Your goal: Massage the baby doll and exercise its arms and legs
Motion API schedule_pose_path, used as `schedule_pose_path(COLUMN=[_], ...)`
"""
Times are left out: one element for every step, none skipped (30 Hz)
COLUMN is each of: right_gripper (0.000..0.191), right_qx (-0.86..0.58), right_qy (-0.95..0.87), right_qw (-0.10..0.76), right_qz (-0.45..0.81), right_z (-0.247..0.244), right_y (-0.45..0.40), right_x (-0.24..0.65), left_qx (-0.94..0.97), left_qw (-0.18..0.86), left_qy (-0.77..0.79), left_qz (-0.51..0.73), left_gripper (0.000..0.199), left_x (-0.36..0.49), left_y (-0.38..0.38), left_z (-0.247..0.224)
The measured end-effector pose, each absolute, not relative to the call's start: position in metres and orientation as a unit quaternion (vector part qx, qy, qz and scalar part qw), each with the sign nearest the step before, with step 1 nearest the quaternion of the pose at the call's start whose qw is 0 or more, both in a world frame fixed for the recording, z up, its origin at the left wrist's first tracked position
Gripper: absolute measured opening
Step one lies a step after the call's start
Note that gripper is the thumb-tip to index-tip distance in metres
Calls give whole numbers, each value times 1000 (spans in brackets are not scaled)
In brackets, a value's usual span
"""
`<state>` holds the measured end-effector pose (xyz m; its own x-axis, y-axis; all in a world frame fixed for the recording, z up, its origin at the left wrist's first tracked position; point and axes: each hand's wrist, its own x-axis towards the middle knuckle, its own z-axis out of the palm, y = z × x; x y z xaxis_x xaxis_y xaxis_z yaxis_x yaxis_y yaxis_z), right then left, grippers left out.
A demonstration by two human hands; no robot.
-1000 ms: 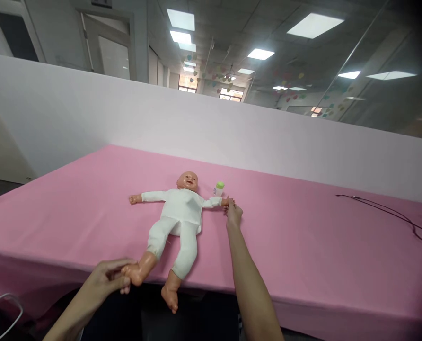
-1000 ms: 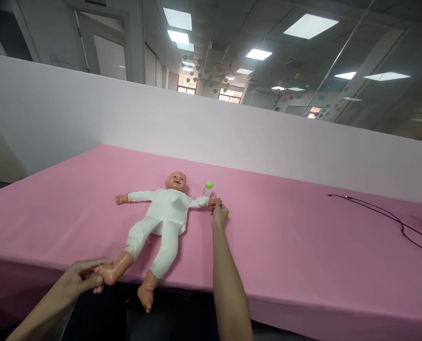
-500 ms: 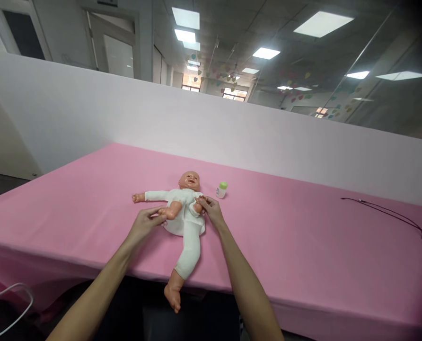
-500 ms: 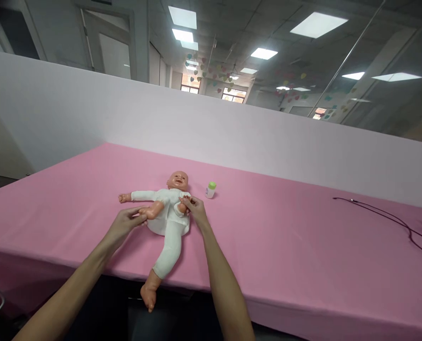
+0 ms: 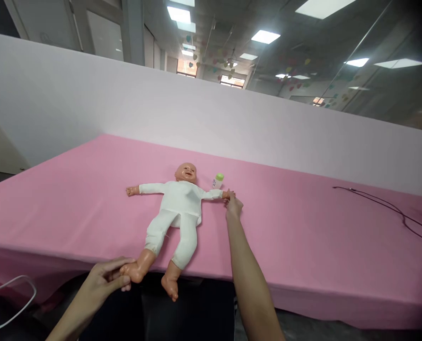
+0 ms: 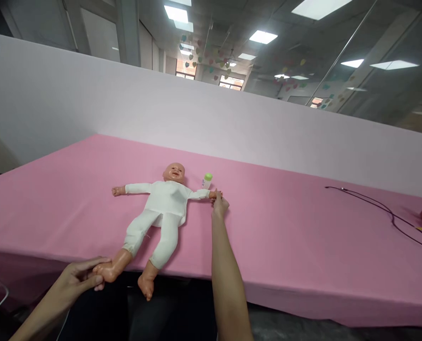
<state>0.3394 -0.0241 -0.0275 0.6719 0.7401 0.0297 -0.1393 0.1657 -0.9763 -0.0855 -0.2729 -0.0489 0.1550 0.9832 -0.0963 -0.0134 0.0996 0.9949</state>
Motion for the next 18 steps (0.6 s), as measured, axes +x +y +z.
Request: schedule_pose_path(right_gripper=[49, 47, 47, 46, 46, 47, 48, 49, 50, 49, 48, 47, 47, 46, 46, 45, 44, 45], right_qx=[-567, -553, -529, -499, -471, -450, -437, -433, -434, -437, -438, -438, -435, -431, -428, -427, -429, -434], right_qy=[-251, -242, -243, -264, -292, -322, -353, -383, -416, -453, -490, -522, -547, -562, -565, -558, -541, -514], right_qw=[723, 734, 747, 754, 755, 746, 730, 709, 682, 648, 615, 585, 563, 551, 550, 558, 573, 596], right_qz=[306, 311, 320, 335, 352, 371, 390, 405, 417, 428, 436, 440, 441, 442, 442, 442, 441, 438], right_z=[-26, -22, -17, -11, -4, 2, 7, 10, 12, 13, 12, 12, 11, 10, 9, 9, 9, 9], right_y=[-25, -26, -27, -29, -31, -34, -37, -41, -46, -50, -54, -58, -61, -63, -63, -62, -60, -57], right_x=[340, 339, 336, 331, 324, 317, 308, 300, 291, 282, 274, 267, 262, 259, 258, 259, 263, 269], left_qx=[493, 480, 467, 458, 452, 451, 453, 457, 464, 472, 481, 489, 493, 496, 496, 495, 491, 486], left_qw=[563, 555, 543, 531, 520, 513, 510, 503, 498, 496, 497, 499, 503, 509, 514, 518, 520, 520], left_qy=[489, 498, 505, 509, 509, 506, 500, 493, 480, 464, 448, 431, 417, 404, 397, 394, 396, 403], left_qz=[448, 463, 482, 500, 516, 528, 534, 543, 553, 562, 566, 571, 574, 576, 576, 576, 575, 575], left_gripper=[41, 43, 45, 47, 48, 48, 48, 46, 44, 45, 47, 47, 46, 45, 45, 45, 47, 48], left_x=[-89, -91, -90, -88, -83, -76, -68, -58, -47, -36, -24, -13, -3, 5, 10, 13, 12, 8], left_y=[-278, -280, -280, -276, -270, -262, -250, -237, -223, -208, -192, -178, -165, -155, -149, -146, -147, -152], left_z=[-55, -57, -56, -52, -45, -35, -23, -11, 0, 9, 17, 22, 25, 27, 26, 24, 22, 18])
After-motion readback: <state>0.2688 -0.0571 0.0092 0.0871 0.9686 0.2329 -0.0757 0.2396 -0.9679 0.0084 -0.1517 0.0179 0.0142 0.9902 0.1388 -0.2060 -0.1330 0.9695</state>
